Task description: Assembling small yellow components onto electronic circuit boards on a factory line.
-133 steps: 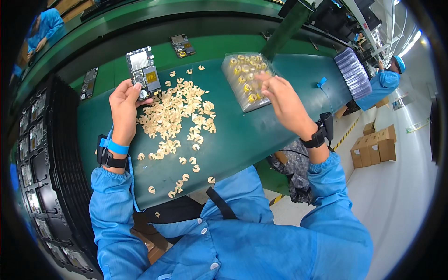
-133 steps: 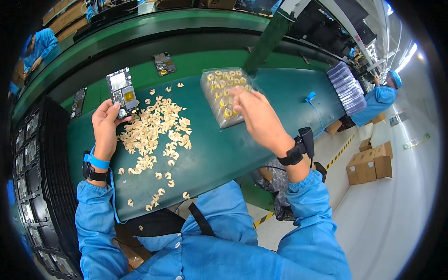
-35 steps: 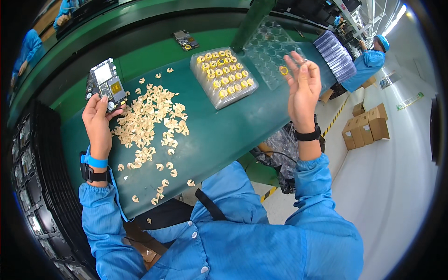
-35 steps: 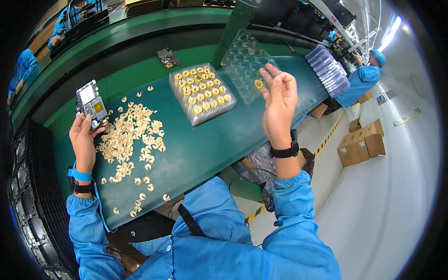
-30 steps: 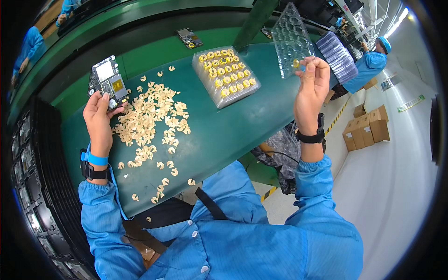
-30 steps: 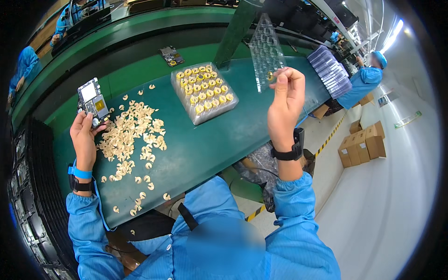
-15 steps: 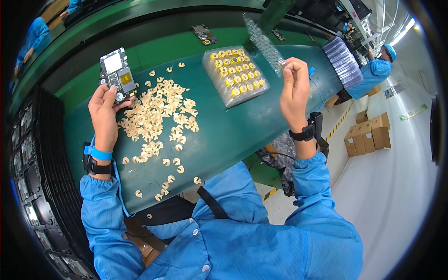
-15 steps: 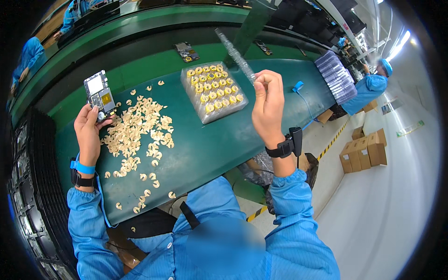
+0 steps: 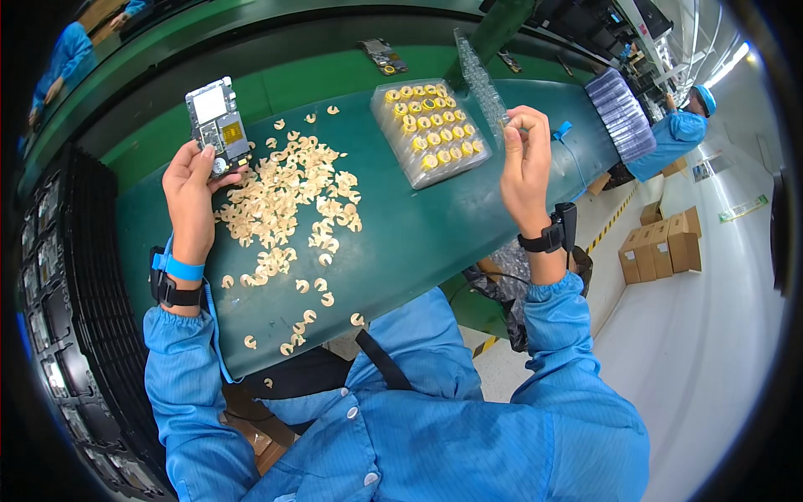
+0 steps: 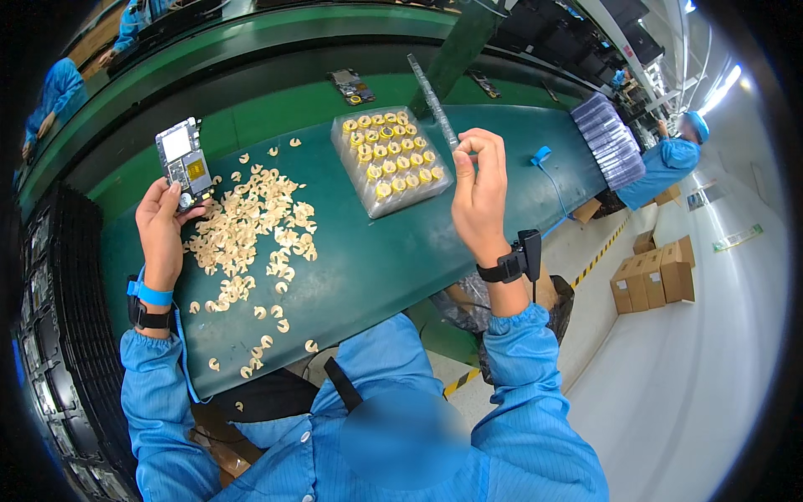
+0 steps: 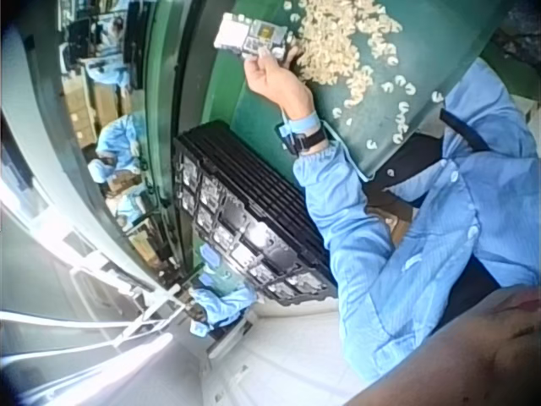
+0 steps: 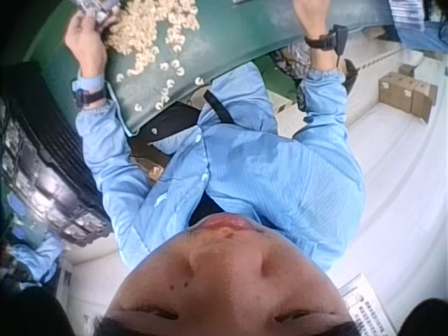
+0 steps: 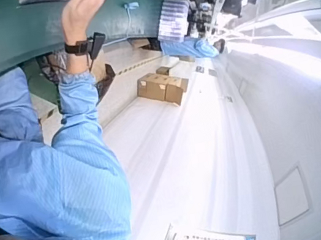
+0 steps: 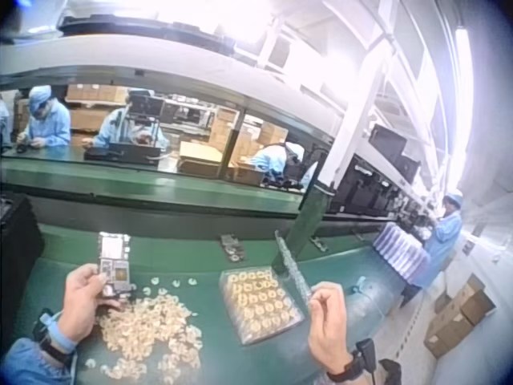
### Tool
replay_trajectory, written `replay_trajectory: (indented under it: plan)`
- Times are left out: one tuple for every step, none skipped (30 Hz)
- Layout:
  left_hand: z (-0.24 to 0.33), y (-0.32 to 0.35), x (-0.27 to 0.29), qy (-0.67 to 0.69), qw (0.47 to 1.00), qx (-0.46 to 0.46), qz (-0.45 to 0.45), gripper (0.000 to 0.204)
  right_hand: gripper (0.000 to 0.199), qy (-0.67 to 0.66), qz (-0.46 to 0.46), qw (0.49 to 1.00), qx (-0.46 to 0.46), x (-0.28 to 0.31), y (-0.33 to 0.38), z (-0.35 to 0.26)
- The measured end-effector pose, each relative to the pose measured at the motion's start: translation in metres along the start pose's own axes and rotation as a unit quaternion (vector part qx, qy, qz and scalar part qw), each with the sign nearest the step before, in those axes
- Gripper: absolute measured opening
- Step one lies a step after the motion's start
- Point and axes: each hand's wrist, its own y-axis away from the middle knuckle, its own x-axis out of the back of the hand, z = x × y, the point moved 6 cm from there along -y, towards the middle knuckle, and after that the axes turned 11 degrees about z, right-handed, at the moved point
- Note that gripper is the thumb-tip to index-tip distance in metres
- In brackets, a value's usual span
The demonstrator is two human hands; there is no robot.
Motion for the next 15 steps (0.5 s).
replay_trajectory:
  plan:
    - [-0.0001,0.0001,0.0001,0.000,1.000,0.002,0.002,0.032,0.009,0.000,0.000,1.000,0.000,-0.0001,-0.0002,-0.0009]
    - [0.0002,0.0004,-0.0001,-0.001,1.000,0.002,0.003,0.032,0.009,-0.007,-0.004,1.000,-0.010,-0.0007,-0.0002,-0.0009]
    - [0.0007,0.0007,-0.0004,0.000,1.000,0.003,0.005,0.032,0.008,-0.014,-0.007,1.000,-0.020,-0.0015,-0.0001,-0.0005]
    - [0.0011,0.0012,-0.0007,0.000,1.000,0.004,0.007,0.032,0.008,-0.014,-0.008,1.000,-0.020,-0.0018,0.0000,0.0002]
    - [0.0019,0.0017,-0.0015,0.000,1.000,0.004,0.008,0.032,0.008,-0.011,-0.008,1.000,-0.011,-0.0021,0.0000,0.0008]
    - [0.0031,0.0021,-0.0020,0.002,1.000,0.002,0.010,0.032,0.008,-0.008,-0.008,1.000,-0.003,-0.0026,-0.0001,0.0006]
    - [0.0038,0.0024,-0.0019,0.004,1.000,0.001,0.014,0.031,0.008,-0.009,-0.008,1.000,-0.003,-0.0034,-0.0001,0.0005]
    - [0.0038,0.0024,-0.0014,0.004,1.000,0.001,0.015,0.031,0.009,-0.014,-0.009,1.000,-0.003,-0.0044,-0.0001,0.0002]
    - [0.0040,0.0024,-0.0012,0.006,1.000,-0.001,0.013,0.030,0.009,-0.019,-0.010,1.000,-0.003,-0.0054,-0.0002,-0.0002]
    - [0.0038,0.0022,-0.0017,0.008,1.000,-0.002,0.010,0.030,0.009,-0.019,-0.010,1.000,-0.003,-0.0057,-0.0001,-0.0010]
    - [0.0034,0.0021,-0.0021,0.008,1.000,-0.002,0.010,0.030,0.009,-0.023,-0.011,1.000,-0.006,-0.0060,0.0001,-0.0021]
    - [0.0032,0.0020,-0.0026,0.007,1.000,-0.003,0.009,0.029,0.009,-0.028,-0.012,1.000,-0.008,-0.0062,0.0002,-0.0026]
    - [0.0032,0.0018,-0.0026,0.005,1.000,-0.004,0.008,0.029,0.009,-0.028,-0.012,1.000,-0.008,-0.0067,0.0003,-0.0023]
    - [0.0027,0.0015,-0.0022,0.005,1.000,-0.003,0.008,0.029,0.009,-0.025,-0.013,1.000,-0.005,-0.0070,0.0002,-0.0019]
    - [0.0020,0.0012,-0.0017,0.006,1.000,-0.003,0.007,0.029,0.009,-0.022,-0.013,1.000,-0.001,-0.0073,0.0001,-0.0017]
